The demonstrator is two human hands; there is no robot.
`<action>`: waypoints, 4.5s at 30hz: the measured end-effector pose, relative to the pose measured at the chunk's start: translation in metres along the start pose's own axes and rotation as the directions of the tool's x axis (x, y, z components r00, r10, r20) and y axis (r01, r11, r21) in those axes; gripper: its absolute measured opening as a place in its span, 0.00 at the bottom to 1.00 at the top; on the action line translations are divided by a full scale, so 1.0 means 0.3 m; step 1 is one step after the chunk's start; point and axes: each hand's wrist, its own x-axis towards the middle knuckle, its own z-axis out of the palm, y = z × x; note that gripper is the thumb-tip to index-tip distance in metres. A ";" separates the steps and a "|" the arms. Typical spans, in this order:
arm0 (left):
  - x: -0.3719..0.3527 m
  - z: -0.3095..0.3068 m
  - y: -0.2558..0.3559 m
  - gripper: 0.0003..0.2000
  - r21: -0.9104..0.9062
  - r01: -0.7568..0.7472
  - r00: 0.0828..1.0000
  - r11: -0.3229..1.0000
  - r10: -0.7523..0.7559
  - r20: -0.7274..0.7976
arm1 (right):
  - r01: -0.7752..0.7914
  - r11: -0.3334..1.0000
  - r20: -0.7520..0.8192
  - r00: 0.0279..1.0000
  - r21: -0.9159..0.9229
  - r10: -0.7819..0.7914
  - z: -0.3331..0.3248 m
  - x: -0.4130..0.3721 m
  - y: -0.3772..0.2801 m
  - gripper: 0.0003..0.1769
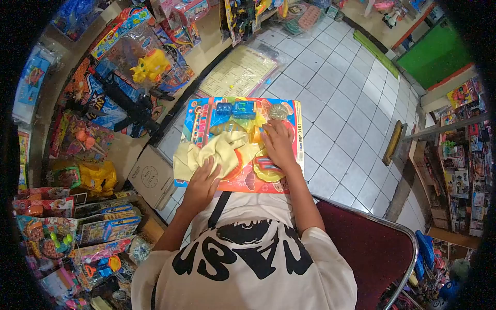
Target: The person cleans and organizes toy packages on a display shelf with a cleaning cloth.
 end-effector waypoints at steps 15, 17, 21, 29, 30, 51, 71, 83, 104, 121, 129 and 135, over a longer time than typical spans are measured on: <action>0.267 -0.044 0.142 0.19 -0.362 -0.042 0.980 0.931 -0.033 -0.198 | -0.077 0.929 0.035 0.997 0.362 0.069 -0.018 0.011 0.009 0.29; 0.280 0.068 0.123 0.20 -0.101 -0.060 0.986 0.993 0.043 -0.164 | -0.103 0.930 0.082 0.993 0.353 0.079 -0.023 0.023 0.027 0.30; 0.214 0.176 0.100 0.20 0.257 -0.240 0.968 0.936 0.252 -0.013 | -0.127 0.916 0.099 0.990 0.381 0.096 -0.016 0.022 0.036 0.31; 0.071 -0.018 -0.004 0.14 -0.326 -0.215 0.915 0.921 0.307 0.264 | -0.115 0.932 0.109 0.991 0.343 0.082 -0.008 0.024 0.036 0.33; 0.063 -0.015 -0.062 0.15 -0.464 -0.128 0.936 0.877 0.262 0.237 | -0.132 0.928 0.121 0.988 0.350 0.095 -0.012 0.024 0.029 0.34; 0.113 0.099 0.071 0.15 0.081 -0.418 0.905 0.905 0.408 0.120 | -0.196 0.869 0.221 0.970 0.454 0.103 -0.062 0.036 0.014 0.34; 0.149 0.171 0.140 0.23 0.137 -0.238 0.971 0.962 0.234 0.044 | -0.082 0.899 0.069 0.996 0.431 0.057 -0.015 0.024 0.024 0.31; 0.172 0.150 0.143 0.13 -0.023 -0.162 0.986 0.987 0.161 -0.042 | -0.022 0.933 0.008 1.000 0.359 0.021 -0.017 0.019 0.012 0.32; 0.130 0.219 0.186 0.22 0.109 -0.135 0.988 0.985 0.142 -0.055 | -0.010 0.921 -0.001 1.000 0.389 0.011 -0.017 0.019 0.023 0.29; 0.157 0.102 0.118 0.13 0.011 -0.222 0.975 0.975 0.222 -0.004 | -0.031 0.911 0.042 0.999 0.412 0.015 -0.018 0.012 0.024 0.28; 0.148 0.108 0.030 0.15 -0.276 -0.090 0.988 0.957 0.051 -0.145 | 0.022 0.965 0.142 0.990 -0.262 0.016 -0.162 -0.100 -0.140 0.25; 0.169 0.088 0.135 0.27 0.076 -0.220 0.975 0.973 0.218 0.030 | -0.164 0.964 0.134 0.972 -0.210 0.194 -0.108 -0.255 -0.138 0.24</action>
